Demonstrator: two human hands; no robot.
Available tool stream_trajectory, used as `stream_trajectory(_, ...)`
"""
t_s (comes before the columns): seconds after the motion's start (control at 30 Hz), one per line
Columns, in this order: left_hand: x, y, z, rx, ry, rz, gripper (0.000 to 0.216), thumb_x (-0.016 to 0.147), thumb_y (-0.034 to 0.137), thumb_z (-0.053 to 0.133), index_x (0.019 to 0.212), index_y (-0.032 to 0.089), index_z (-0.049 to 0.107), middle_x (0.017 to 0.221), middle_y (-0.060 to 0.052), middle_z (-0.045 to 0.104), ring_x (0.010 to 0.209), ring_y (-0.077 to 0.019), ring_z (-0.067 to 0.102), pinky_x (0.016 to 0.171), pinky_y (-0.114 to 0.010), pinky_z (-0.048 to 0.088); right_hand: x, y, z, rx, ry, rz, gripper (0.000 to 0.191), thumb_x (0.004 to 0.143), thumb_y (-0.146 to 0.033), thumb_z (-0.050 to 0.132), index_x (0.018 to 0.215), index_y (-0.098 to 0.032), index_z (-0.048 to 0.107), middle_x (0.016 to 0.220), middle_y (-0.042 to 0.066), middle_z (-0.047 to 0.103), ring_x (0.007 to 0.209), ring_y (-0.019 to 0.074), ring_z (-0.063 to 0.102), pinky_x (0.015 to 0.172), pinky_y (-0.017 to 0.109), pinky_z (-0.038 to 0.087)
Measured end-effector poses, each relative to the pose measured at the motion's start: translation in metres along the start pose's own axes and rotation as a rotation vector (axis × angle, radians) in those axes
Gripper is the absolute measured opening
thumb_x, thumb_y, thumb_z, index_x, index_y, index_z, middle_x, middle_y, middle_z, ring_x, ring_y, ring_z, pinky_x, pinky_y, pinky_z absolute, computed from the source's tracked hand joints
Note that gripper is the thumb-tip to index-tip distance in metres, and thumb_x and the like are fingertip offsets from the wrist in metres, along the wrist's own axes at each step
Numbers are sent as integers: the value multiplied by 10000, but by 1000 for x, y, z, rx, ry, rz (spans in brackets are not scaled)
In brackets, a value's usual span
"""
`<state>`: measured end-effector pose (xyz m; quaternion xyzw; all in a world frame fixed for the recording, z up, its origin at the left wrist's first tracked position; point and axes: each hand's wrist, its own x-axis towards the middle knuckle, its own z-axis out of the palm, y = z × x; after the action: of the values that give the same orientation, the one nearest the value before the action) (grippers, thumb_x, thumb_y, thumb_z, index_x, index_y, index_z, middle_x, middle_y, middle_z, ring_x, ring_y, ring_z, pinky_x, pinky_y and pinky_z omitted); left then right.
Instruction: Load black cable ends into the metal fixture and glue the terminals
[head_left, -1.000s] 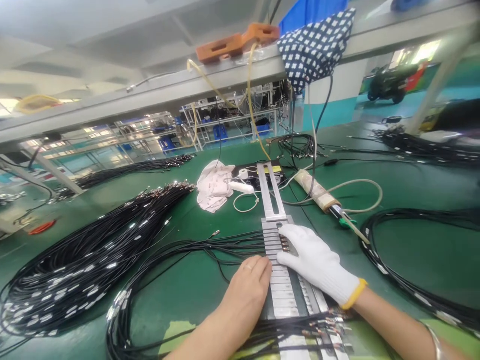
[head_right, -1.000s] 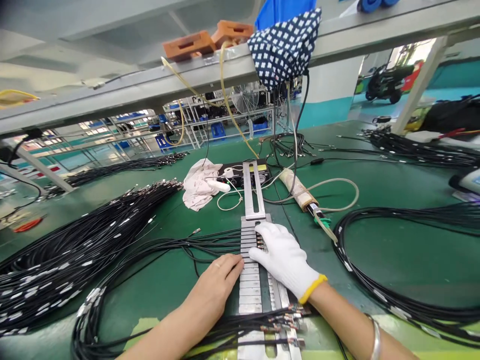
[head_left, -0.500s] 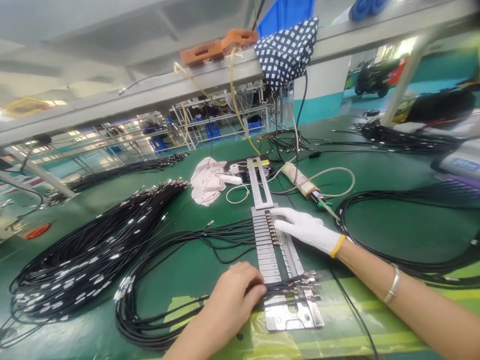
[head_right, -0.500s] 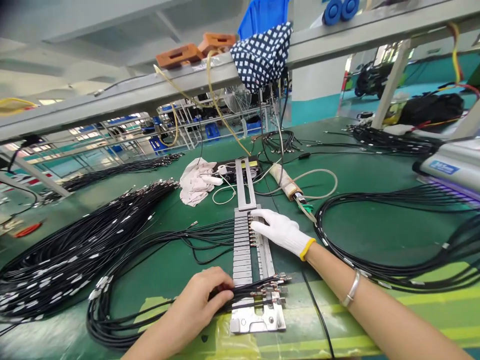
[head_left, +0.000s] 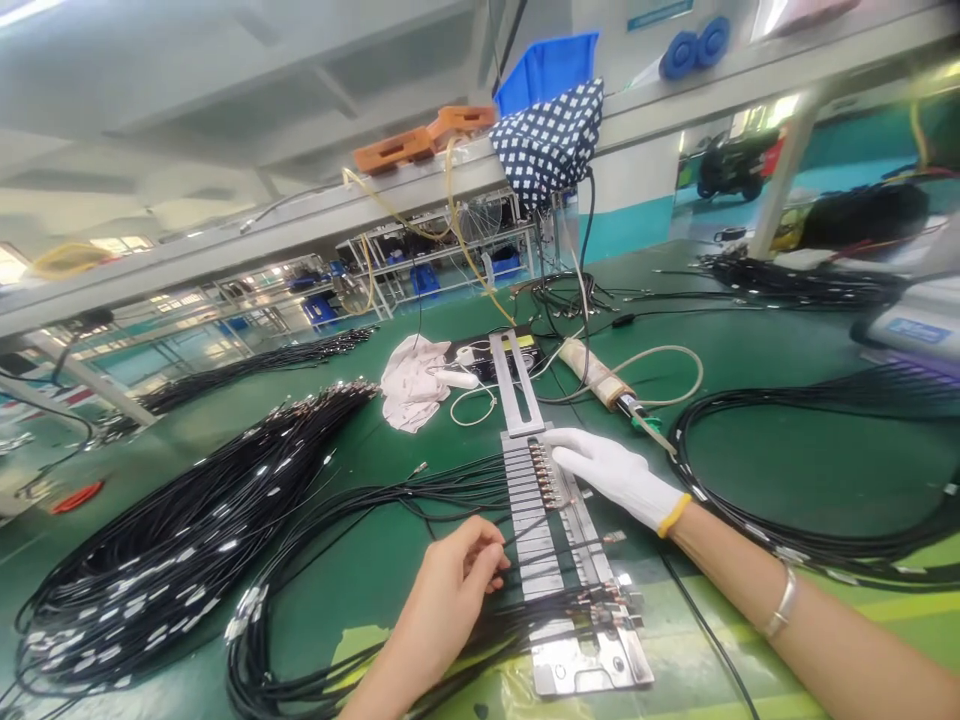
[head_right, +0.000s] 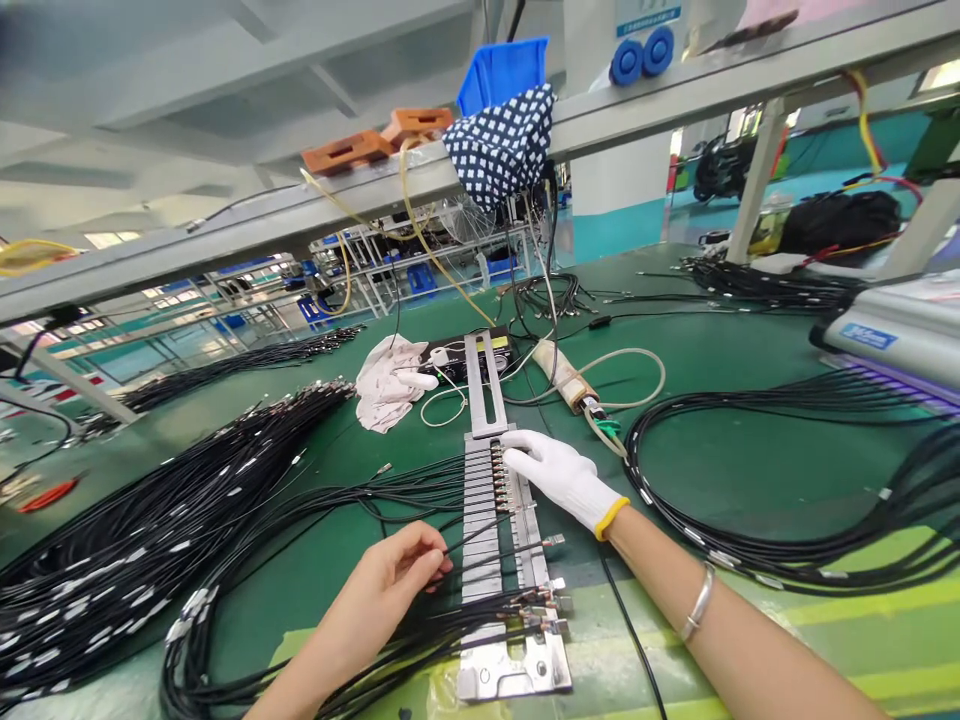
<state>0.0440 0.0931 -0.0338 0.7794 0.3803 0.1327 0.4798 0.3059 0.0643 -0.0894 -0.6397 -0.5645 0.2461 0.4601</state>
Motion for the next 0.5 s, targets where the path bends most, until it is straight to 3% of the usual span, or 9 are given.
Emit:
stream_trajectory(0.23,8,-5,-3,89,19,13,228,920,384,465,859,188,565,749,11,575,734,-163,515,695,-270,394,6,3,-5,78,-5,-31,376,930,-403,478,1196,-197,646,1271,75,686,1218,238,608,1113,442,425)
stream_trajectory(0.5,22,4,-7,258,129,118,304,919,374,479,820,191,701,854,-46,666,808,-203,568,735,-302,396,9,4,-9,118,-17,-54,350,927,-401,492,1163,-205,660,1257,73,693,1203,240,617,1118,459,421)
